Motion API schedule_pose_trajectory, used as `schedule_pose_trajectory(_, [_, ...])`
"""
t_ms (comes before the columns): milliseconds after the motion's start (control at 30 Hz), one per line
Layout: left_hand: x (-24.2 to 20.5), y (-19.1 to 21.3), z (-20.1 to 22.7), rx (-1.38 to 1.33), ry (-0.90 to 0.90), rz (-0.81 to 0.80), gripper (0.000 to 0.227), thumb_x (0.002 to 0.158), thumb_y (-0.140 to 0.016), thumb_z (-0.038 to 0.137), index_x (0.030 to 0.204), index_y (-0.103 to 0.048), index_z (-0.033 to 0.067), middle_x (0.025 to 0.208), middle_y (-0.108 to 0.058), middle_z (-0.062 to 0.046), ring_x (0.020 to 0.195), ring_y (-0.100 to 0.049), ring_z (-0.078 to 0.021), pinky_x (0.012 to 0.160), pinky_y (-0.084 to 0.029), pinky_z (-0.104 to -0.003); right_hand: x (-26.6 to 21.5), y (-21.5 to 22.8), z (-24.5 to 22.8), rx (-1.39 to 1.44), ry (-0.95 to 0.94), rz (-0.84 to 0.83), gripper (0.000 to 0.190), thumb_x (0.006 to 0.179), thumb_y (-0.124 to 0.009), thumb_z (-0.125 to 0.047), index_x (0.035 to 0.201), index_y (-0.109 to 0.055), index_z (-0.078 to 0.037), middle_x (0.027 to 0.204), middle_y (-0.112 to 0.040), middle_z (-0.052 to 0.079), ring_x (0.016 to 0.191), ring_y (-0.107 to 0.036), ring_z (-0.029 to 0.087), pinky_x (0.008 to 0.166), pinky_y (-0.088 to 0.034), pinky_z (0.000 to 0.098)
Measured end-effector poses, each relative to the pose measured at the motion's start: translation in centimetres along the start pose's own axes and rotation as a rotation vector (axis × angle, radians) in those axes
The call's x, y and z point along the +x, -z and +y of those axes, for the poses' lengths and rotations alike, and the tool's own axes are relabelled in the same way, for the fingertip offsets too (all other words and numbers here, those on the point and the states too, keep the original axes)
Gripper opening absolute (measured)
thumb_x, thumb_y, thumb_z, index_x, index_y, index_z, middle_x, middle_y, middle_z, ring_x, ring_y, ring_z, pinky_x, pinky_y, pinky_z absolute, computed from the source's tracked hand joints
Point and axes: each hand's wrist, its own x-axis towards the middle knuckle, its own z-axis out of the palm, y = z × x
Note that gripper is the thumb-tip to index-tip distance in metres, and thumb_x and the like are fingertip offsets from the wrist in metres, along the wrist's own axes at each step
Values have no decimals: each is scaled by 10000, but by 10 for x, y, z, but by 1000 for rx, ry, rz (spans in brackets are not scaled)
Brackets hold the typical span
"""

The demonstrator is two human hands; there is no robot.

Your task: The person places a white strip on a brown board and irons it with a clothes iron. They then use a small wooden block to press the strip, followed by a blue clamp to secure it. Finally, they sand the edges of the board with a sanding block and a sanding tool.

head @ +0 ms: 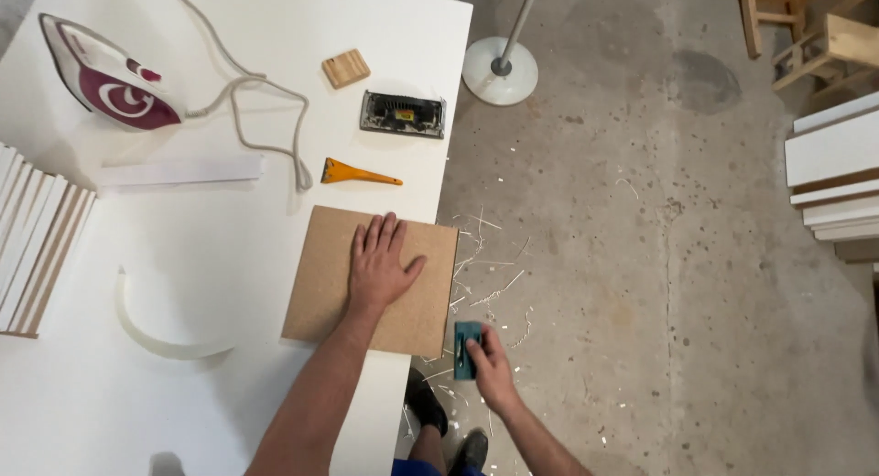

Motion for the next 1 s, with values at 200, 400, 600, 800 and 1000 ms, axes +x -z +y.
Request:
schedule_pose_trajectory(200, [3,4,-1,5,23,-95,853,978,-277,737,1620,-285,174,1701,-237,-84,1579,-160,-261,1268,-24,-496,-37,-23,26,23,-110,16,400,989,-558,-197,1387,-568,-148,1012,-637,70,861,-618,157,717,-613,328])
schedule_pose_trajectory(400, [2,3,-3,-4,-3,1,831,984,-329,715,1597,-368,155,1686,-299,-95,1566,-223,-277,1273,-63,-493,-28,-39,18,-11,-127,58,414,985,-561,-240,1394,-558,-179,1126,-660,47,939,-603,138,743,-611,299])
schedule_pose_trajectory(600, [2,-1,-4,-3,-9,5,822,984,-334,702,1600,-361,157,1685,-300,-90,1565,-223,-282,1274,-64,-498,-9,-40,21,4,-100,67,375,984,-580,-220,1356,-585,-174,1070,-637,62,821,-595,142,645,-592,291])
schedule_pose_trajectory(800, [0,24,5,-5,46,-98,787,975,-418,719,1559,-453,192,1668,-363,-71,1564,-280,-265,1285,-131,-518,35,-42,-7,-21,100,62,438,1026,-595,-156,1450,-535,-63,1225,-666,142,1146,-576,222,1015,-495,418])
schedule_pose_trajectory(1000, [2,26,6,5,39,-134,799,970,-400,729,1564,-437,195,1668,-358,-69,1559,-285,-272,1282,-129,-525,131,-37,-32,-31,165,83,450,1035,-587,-201,1457,-523,-58,1326,-648,193,1259,-572,271,1085,-466,467])
